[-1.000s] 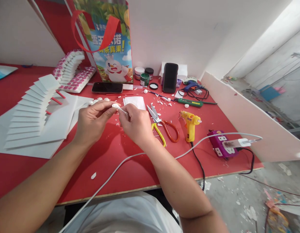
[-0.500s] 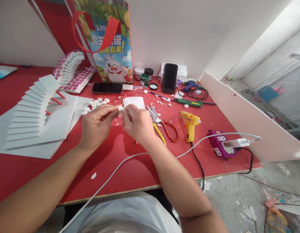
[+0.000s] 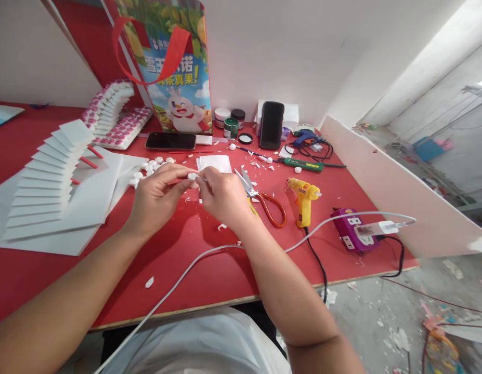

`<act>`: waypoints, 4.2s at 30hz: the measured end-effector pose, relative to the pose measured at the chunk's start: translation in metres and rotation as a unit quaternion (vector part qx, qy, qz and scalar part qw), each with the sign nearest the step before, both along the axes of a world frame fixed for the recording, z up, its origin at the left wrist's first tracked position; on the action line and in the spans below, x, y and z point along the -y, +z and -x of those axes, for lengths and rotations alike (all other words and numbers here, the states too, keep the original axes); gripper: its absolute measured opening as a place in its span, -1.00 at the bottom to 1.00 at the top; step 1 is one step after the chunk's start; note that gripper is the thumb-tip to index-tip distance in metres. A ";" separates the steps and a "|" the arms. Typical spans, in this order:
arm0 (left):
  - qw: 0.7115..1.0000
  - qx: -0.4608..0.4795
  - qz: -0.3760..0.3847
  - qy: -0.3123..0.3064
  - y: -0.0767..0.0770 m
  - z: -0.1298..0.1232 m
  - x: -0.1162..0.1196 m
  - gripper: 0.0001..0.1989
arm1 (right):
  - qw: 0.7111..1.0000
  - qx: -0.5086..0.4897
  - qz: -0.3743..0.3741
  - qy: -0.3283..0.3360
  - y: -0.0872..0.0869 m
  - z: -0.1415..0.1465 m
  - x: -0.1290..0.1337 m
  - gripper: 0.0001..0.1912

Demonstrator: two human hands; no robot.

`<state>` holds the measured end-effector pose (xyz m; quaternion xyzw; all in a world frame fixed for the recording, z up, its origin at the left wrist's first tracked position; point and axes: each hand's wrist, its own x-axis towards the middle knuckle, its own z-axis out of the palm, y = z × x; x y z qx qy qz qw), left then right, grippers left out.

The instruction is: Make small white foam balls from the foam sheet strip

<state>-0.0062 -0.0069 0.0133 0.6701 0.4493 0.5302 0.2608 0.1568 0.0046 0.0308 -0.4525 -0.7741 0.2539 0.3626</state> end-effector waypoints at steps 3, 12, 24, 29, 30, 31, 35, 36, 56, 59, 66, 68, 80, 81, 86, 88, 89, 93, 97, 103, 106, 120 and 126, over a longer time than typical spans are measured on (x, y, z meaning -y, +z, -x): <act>1.000 -0.013 -0.001 0.017 -0.001 0.000 0.000 -0.77 | 0.994 -0.062 0.086 0.001 0.004 0.002 -0.001 -0.74; 1.000 0.006 0.022 -0.020 0.007 0.013 -0.007 -0.77 | 0.727 -0.368 0.559 0.150 0.011 -0.007 -0.021 -0.50; 0.998 -0.021 -0.024 -0.062 0.010 0.015 -0.005 -0.83 | 0.637 -0.417 0.619 0.193 0.020 -0.009 -0.016 -0.55; 0.997 -0.004 -0.012 -0.082 0.010 0.015 -0.004 -0.82 | 0.681 -0.403 0.574 0.211 0.017 -0.013 -0.015 -0.80; 0.997 0.000 -0.009 -0.083 0.010 0.015 -0.004 -0.81 | 0.697 -0.397 0.559 0.211 0.018 -0.013 -0.014 -0.83; 0.996 0.002 -0.006 -0.084 0.010 0.015 -0.004 -0.81 | 0.716 -0.391 0.541 0.206 0.018 -0.013 -0.013 -0.83; 0.997 0.003 0.001 -0.076 0.011 0.013 -0.002 -0.82 | 0.817 -0.338 0.440 0.155 0.020 -0.010 -0.008 -0.81; 0.997 0.005 0.005 -0.071 0.012 0.012 -0.002 -0.82 | 0.851 -0.309 0.403 0.136 0.020 -0.009 -0.006 -0.81; 0.998 0.034 0.037 -0.022 0.008 0.004 0.001 -0.84 | 0.982 -0.133 0.132 -0.003 0.003 0.005 0.000 -0.70; 0.998 0.041 0.040 -0.017 0.008 0.004 0.001 -0.84 | 0.965 -0.186 0.183 0.018 0.005 0.005 -0.001 -0.66; 0.992 0.087 0.086 0.012 0.003 -0.004 0.005 -0.82 | 0.993 -0.009 -0.052 -0.106 -0.002 0.012 0.007 -0.73; 0.991 0.102 0.076 0.028 0.002 -0.009 0.007 -0.84 | 0.977 0.056 -0.148 -0.140 -0.007 0.016 0.008 -0.72; 0.983 0.163 0.046 0.072 -0.010 -0.013 0.003 -0.88 | 0.959 0.167 -0.224 -0.054 -0.015 0.013 0.005 -0.75; 0.980 0.176 0.058 0.070 -0.012 -0.014 0.003 -0.88 | 0.959 0.168 -0.221 -0.049 -0.015 0.013 0.004 -0.75; 0.973 0.193 0.090 0.082 -0.012 -0.017 0.005 -0.90 | 0.977 0.142 -0.157 -0.026 -0.013 0.011 0.002 -0.77; 0.974 0.183 0.096 0.090 -0.011 -0.017 0.005 -0.89 | 0.985 0.123 -0.120 -0.014 -0.013 0.012 0.002 -0.79; 0.975 0.174 0.095 0.097 -0.012 -0.017 0.004 -0.88 | 0.988 0.117 -0.104 -0.010 -0.013 0.013 0.002 -0.80; 0.982 0.125 0.059 0.128 -0.015 -0.017 0.002 -0.88 | 0.992 0.106 -0.065 -0.011 -0.015 0.015 0.003 -0.85; 0.989 0.075 0.019 0.127 -0.016 -0.018 0.003 -0.87 | 0.994 0.101 -0.037 -0.028 -0.015 0.016 0.003 -0.85; 0.992 0.089 0.062 0.059 -0.017 -0.009 -0.001 -0.82 | 0.999 0.046 0.008 -0.005 -0.004 0.004 -0.002 -0.77; 0.982 0.143 0.119 -0.003 -0.015 0.000 -0.008 -0.79 | 0.995 0.002 0.084 0.050 0.004 -0.008 -0.007 -0.77; 0.992 0.031 0.118 -0.045 -0.010 0.003 -0.007 -0.73 | 0.997 0.008 0.080 -0.003 0.003 -0.009 -0.012 -0.79; 0.979 0.098 0.170 -0.061 -0.007 0.002 -0.007 -0.68 | 0.987 -0.103 0.124 0.011 0.002 -0.010 -0.017 -0.88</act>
